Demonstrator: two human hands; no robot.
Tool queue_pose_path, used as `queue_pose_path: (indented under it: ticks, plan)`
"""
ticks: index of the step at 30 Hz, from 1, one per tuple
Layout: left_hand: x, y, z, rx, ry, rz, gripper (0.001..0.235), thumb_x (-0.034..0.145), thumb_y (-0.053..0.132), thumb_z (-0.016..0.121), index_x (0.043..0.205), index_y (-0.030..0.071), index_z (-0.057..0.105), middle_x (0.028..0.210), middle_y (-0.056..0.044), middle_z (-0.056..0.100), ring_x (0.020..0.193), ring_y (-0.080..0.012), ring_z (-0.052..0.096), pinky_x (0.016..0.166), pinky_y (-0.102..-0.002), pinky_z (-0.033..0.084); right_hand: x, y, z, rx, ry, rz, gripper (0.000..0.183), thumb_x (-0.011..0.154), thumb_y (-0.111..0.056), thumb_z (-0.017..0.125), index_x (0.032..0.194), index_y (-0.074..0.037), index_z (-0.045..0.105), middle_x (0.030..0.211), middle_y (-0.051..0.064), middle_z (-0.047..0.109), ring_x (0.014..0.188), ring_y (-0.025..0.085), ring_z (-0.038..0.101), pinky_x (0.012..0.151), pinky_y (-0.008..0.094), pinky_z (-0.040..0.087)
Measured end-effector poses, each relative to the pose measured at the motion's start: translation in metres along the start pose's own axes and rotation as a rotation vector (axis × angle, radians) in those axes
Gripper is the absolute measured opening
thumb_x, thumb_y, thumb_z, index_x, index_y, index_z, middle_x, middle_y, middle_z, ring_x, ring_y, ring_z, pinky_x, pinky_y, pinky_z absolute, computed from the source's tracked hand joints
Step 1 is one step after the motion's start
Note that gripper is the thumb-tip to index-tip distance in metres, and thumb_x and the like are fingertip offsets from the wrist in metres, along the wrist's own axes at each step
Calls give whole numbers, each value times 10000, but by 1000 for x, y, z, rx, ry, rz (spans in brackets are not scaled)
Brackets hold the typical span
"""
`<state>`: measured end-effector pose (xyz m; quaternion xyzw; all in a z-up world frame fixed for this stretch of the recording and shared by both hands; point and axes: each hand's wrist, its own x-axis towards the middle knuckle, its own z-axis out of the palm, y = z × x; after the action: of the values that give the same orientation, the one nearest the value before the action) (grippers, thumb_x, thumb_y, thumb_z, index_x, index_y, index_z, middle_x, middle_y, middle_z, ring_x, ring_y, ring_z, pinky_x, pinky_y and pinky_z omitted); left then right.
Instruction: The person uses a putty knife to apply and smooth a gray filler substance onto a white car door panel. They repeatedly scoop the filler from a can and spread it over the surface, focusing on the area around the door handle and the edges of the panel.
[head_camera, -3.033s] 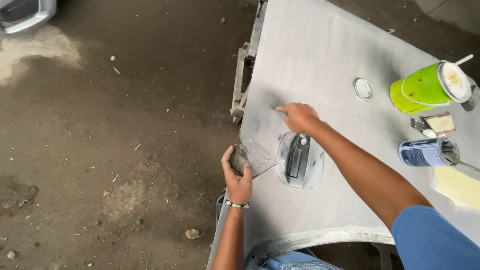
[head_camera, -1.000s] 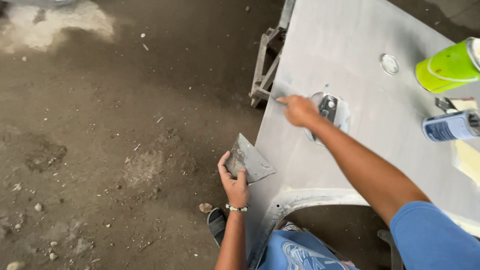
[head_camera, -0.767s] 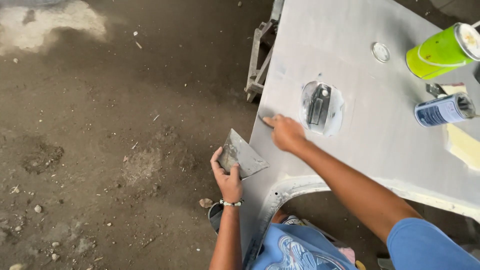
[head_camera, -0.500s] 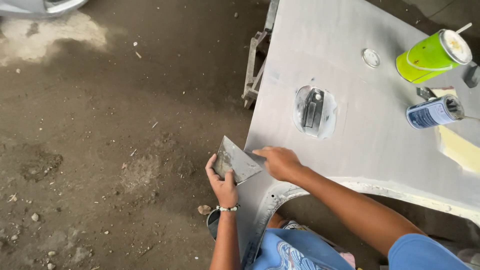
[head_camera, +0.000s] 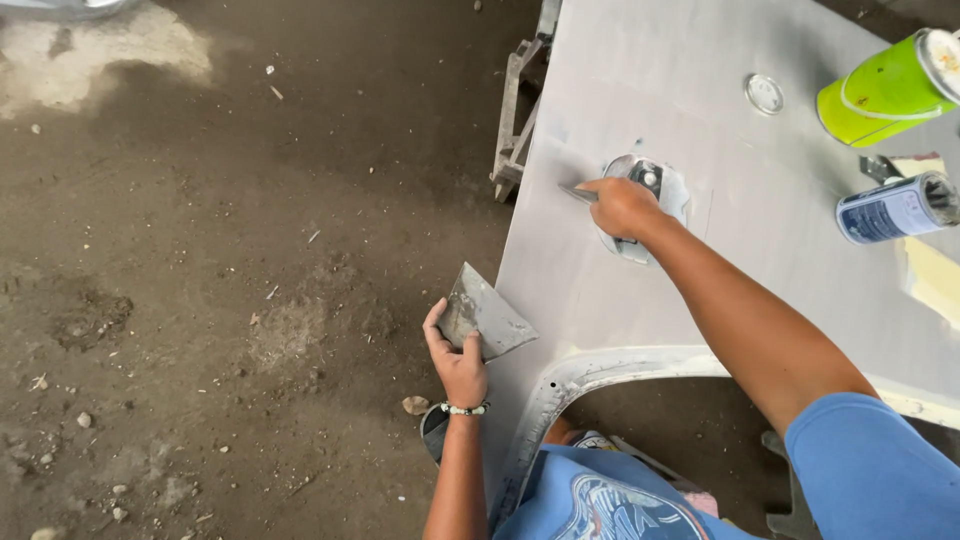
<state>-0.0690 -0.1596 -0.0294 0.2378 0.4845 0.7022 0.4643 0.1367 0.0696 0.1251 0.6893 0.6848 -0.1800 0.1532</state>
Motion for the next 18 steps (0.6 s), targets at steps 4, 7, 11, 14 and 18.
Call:
queue_pose_path:
  ticks: [4,7,11,14,18]
  plan:
    - [4,3,-1,61,-12,38,627,849,-79,559,1459,-1,434,1386,-93,495,1219,-163,524,1073,-296,420,-6,1,15,10,-37,19,578,924,-70,473,1456,-263,592,1224,226,700,1093,387,688,990,461,526]
    - [3,-1,-2,14,-9,-59,632,839,-55,558,1455,11,435,1351,-80,508,1126,-158,544,991,-293,460,-24,-1,39,-81,11,-92,562,893,-80,505,1405,-273,630,1232,223,664,1119,393,637,984,470,504]
    - [4,0,-4,-4,-15,-18,634,841,-61,560,1459,-3,434,1370,-93,506,1186,-172,531,1047,-303,434,-80,-33,63,-113,-57,-29,569,938,-90,494,1456,-310,574,1298,151,659,1128,344,657,989,462,519]
    - [5,-2,-4,-13,-20,9,633,839,-63,562,1456,-8,431,1378,-101,504,1220,-178,525,1080,-307,422,-111,-39,91,-114,-123,20,598,958,-62,446,1494,-321,494,1427,79,565,1086,296,663,885,441,571]
    - [5,-9,-8,18,-5,86,626,832,-76,576,1442,-23,448,1400,-122,505,1292,-199,497,1144,-320,364,-128,13,156,-142,132,-388,584,853,-82,583,1416,-235,599,1310,97,649,1103,303,648,865,458,549]
